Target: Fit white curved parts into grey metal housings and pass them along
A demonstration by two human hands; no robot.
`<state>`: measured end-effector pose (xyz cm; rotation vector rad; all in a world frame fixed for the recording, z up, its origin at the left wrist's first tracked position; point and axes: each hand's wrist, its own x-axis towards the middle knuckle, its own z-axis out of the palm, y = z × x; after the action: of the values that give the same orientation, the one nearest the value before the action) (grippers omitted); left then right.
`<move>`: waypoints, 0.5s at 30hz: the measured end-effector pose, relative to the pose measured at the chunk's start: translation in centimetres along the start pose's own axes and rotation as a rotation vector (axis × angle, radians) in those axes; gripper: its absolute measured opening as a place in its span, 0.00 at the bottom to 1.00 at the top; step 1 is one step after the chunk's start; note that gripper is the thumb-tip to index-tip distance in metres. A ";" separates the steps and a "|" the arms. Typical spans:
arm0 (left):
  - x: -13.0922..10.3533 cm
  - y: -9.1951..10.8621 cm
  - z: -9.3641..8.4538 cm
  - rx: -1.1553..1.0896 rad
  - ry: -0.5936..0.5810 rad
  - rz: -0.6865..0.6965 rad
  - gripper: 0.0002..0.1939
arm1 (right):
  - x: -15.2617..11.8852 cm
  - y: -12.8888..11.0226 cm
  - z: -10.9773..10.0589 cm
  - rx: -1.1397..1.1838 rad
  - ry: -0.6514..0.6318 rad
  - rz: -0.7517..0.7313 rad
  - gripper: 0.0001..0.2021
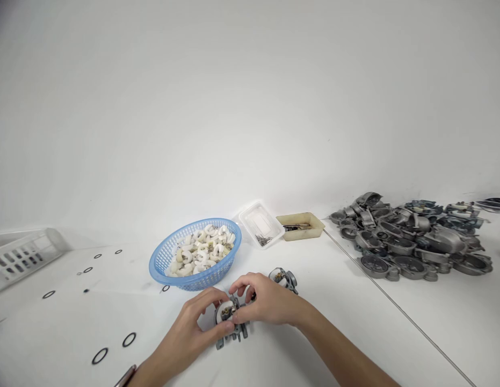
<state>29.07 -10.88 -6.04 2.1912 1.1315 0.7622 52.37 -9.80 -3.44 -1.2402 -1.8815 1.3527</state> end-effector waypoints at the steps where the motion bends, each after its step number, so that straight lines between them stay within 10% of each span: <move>1: 0.0 -0.1 0.0 -0.006 -0.001 0.010 0.15 | 0.0 0.0 0.0 -0.011 0.008 -0.003 0.25; 15: 0.0 -0.6 0.1 -0.007 0.023 0.011 0.13 | 0.4 0.5 0.4 -0.064 0.039 -0.116 0.14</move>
<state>28.83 -10.55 -6.56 2.1899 1.1272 0.7971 52.06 -9.54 -4.14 -1.1607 -1.9514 1.2085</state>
